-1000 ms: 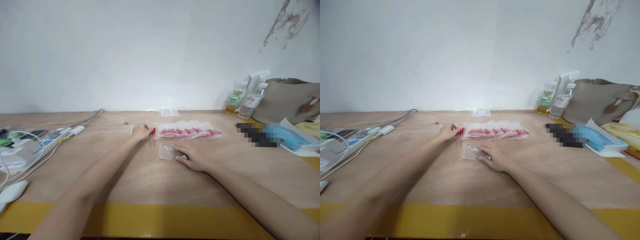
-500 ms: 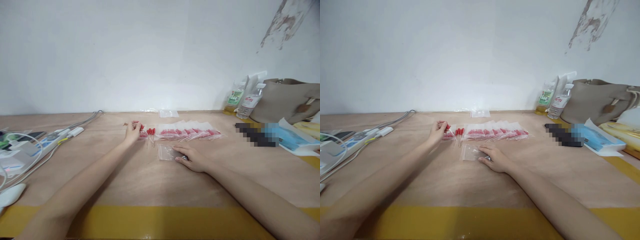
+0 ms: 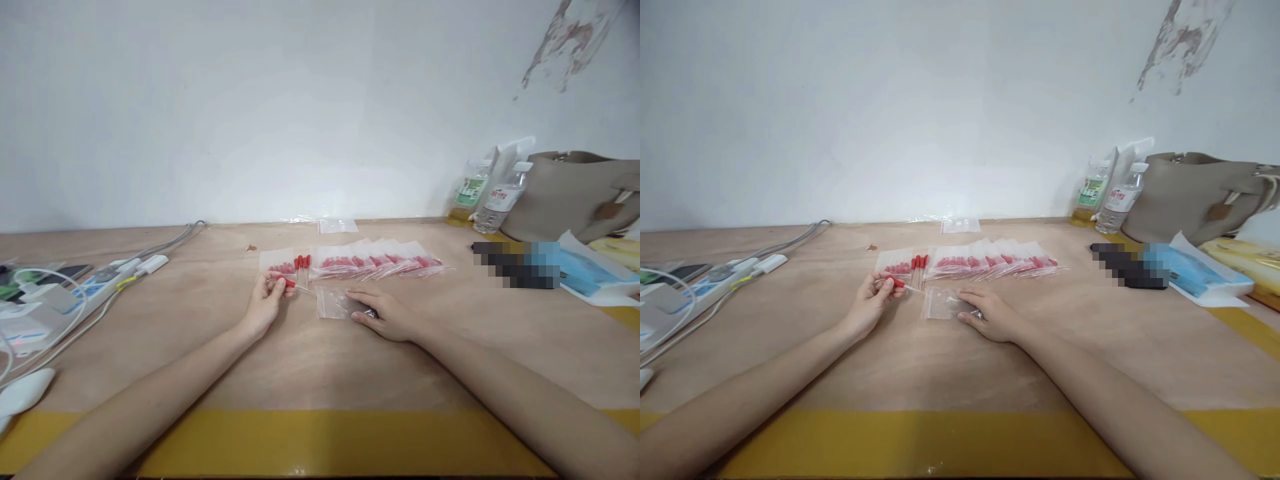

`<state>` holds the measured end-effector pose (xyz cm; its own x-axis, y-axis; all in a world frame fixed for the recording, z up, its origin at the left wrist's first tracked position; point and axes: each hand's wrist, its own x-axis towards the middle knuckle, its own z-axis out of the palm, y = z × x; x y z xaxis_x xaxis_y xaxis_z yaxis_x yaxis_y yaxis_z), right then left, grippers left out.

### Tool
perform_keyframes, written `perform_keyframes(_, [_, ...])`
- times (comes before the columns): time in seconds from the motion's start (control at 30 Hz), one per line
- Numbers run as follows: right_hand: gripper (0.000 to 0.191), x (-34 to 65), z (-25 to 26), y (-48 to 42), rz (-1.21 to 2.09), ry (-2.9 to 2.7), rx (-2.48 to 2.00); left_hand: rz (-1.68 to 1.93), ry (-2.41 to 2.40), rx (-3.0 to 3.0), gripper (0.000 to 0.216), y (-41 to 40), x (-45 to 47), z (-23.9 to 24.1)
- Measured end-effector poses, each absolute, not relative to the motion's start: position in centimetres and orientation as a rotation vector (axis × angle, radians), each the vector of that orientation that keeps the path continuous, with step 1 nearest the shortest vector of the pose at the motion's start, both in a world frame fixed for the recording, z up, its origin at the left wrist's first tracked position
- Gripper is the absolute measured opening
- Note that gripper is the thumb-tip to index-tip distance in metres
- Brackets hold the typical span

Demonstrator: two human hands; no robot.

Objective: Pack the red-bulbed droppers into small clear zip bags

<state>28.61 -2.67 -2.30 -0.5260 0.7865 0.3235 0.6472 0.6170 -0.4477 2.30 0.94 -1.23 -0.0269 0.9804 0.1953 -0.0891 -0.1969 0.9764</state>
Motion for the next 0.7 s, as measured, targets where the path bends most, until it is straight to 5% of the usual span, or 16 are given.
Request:
perform_keyframes(0.27, [0.046,28.2,-2.4,-2.5,0.392,-2.333,-1.069,0.912,1.066,1.749,0.027,0.0,4.2,-1.5])
perform_keyframes(0.7, [0.046,30.3,-1.9,-2.2,0.395,-2.296,-1.126,0.949,1.286,2.116,0.022,0.6,5.0,-2.4])
